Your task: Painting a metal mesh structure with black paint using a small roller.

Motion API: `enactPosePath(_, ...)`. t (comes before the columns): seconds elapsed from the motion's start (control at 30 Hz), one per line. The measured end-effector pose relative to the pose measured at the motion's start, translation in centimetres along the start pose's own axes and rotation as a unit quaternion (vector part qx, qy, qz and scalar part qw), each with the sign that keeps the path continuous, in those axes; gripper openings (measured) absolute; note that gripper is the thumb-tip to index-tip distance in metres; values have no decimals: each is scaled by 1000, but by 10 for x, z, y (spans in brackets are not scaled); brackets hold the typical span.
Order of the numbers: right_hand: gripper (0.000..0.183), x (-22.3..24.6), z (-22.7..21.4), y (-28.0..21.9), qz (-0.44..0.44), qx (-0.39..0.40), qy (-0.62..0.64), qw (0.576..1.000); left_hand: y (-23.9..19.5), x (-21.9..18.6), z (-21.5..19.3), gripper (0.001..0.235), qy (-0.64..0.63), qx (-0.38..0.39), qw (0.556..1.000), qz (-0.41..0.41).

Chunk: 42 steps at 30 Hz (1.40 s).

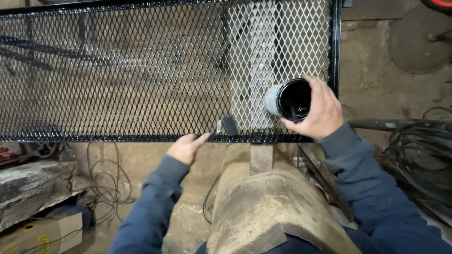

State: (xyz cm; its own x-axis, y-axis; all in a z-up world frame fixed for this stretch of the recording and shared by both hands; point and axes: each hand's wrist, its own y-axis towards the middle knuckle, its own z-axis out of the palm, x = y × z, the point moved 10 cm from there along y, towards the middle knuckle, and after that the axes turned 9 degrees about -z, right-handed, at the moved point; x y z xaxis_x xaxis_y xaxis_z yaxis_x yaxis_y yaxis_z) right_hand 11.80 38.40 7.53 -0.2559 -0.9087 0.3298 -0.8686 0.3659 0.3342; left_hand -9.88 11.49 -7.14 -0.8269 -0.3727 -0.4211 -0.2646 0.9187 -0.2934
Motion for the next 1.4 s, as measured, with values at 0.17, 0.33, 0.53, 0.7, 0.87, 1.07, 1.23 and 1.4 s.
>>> enactPosePath(0.17,101,31,-31,-14,-67,-21,11,997,19,-34,-4,59,23,3,1000,1)
enactPosePath(0.33,95,82,-53,-29,-60,-8,50,997,-9,-14,-39,60,-22,-58,997,45)
enactPosePath(0.53,93,119,-22,-64,-12,52,96,994,-38,-20,-74,51,-125,-206,970,34)
enactPosePath(0.7,91,125,15,-90,26,86,89,992,-54,-29,-85,52,-187,-243,950,62)
enactPosePath(0.87,87,131,30,-101,29,55,70,996,-63,-34,-96,50,-209,-234,947,68)
enactPosePath(1.07,92,135,36,-105,27,51,76,995,-73,-54,-111,44,-209,-238,943,106)
enactPosePath(1.23,98,144,14,-102,18,27,57,998,-76,-78,-118,42,-183,-213,947,154)
enactPosePath(1.4,63,146,14,-126,-23,14,28,999,-78,-98,-128,43,-163,-199,948,186)
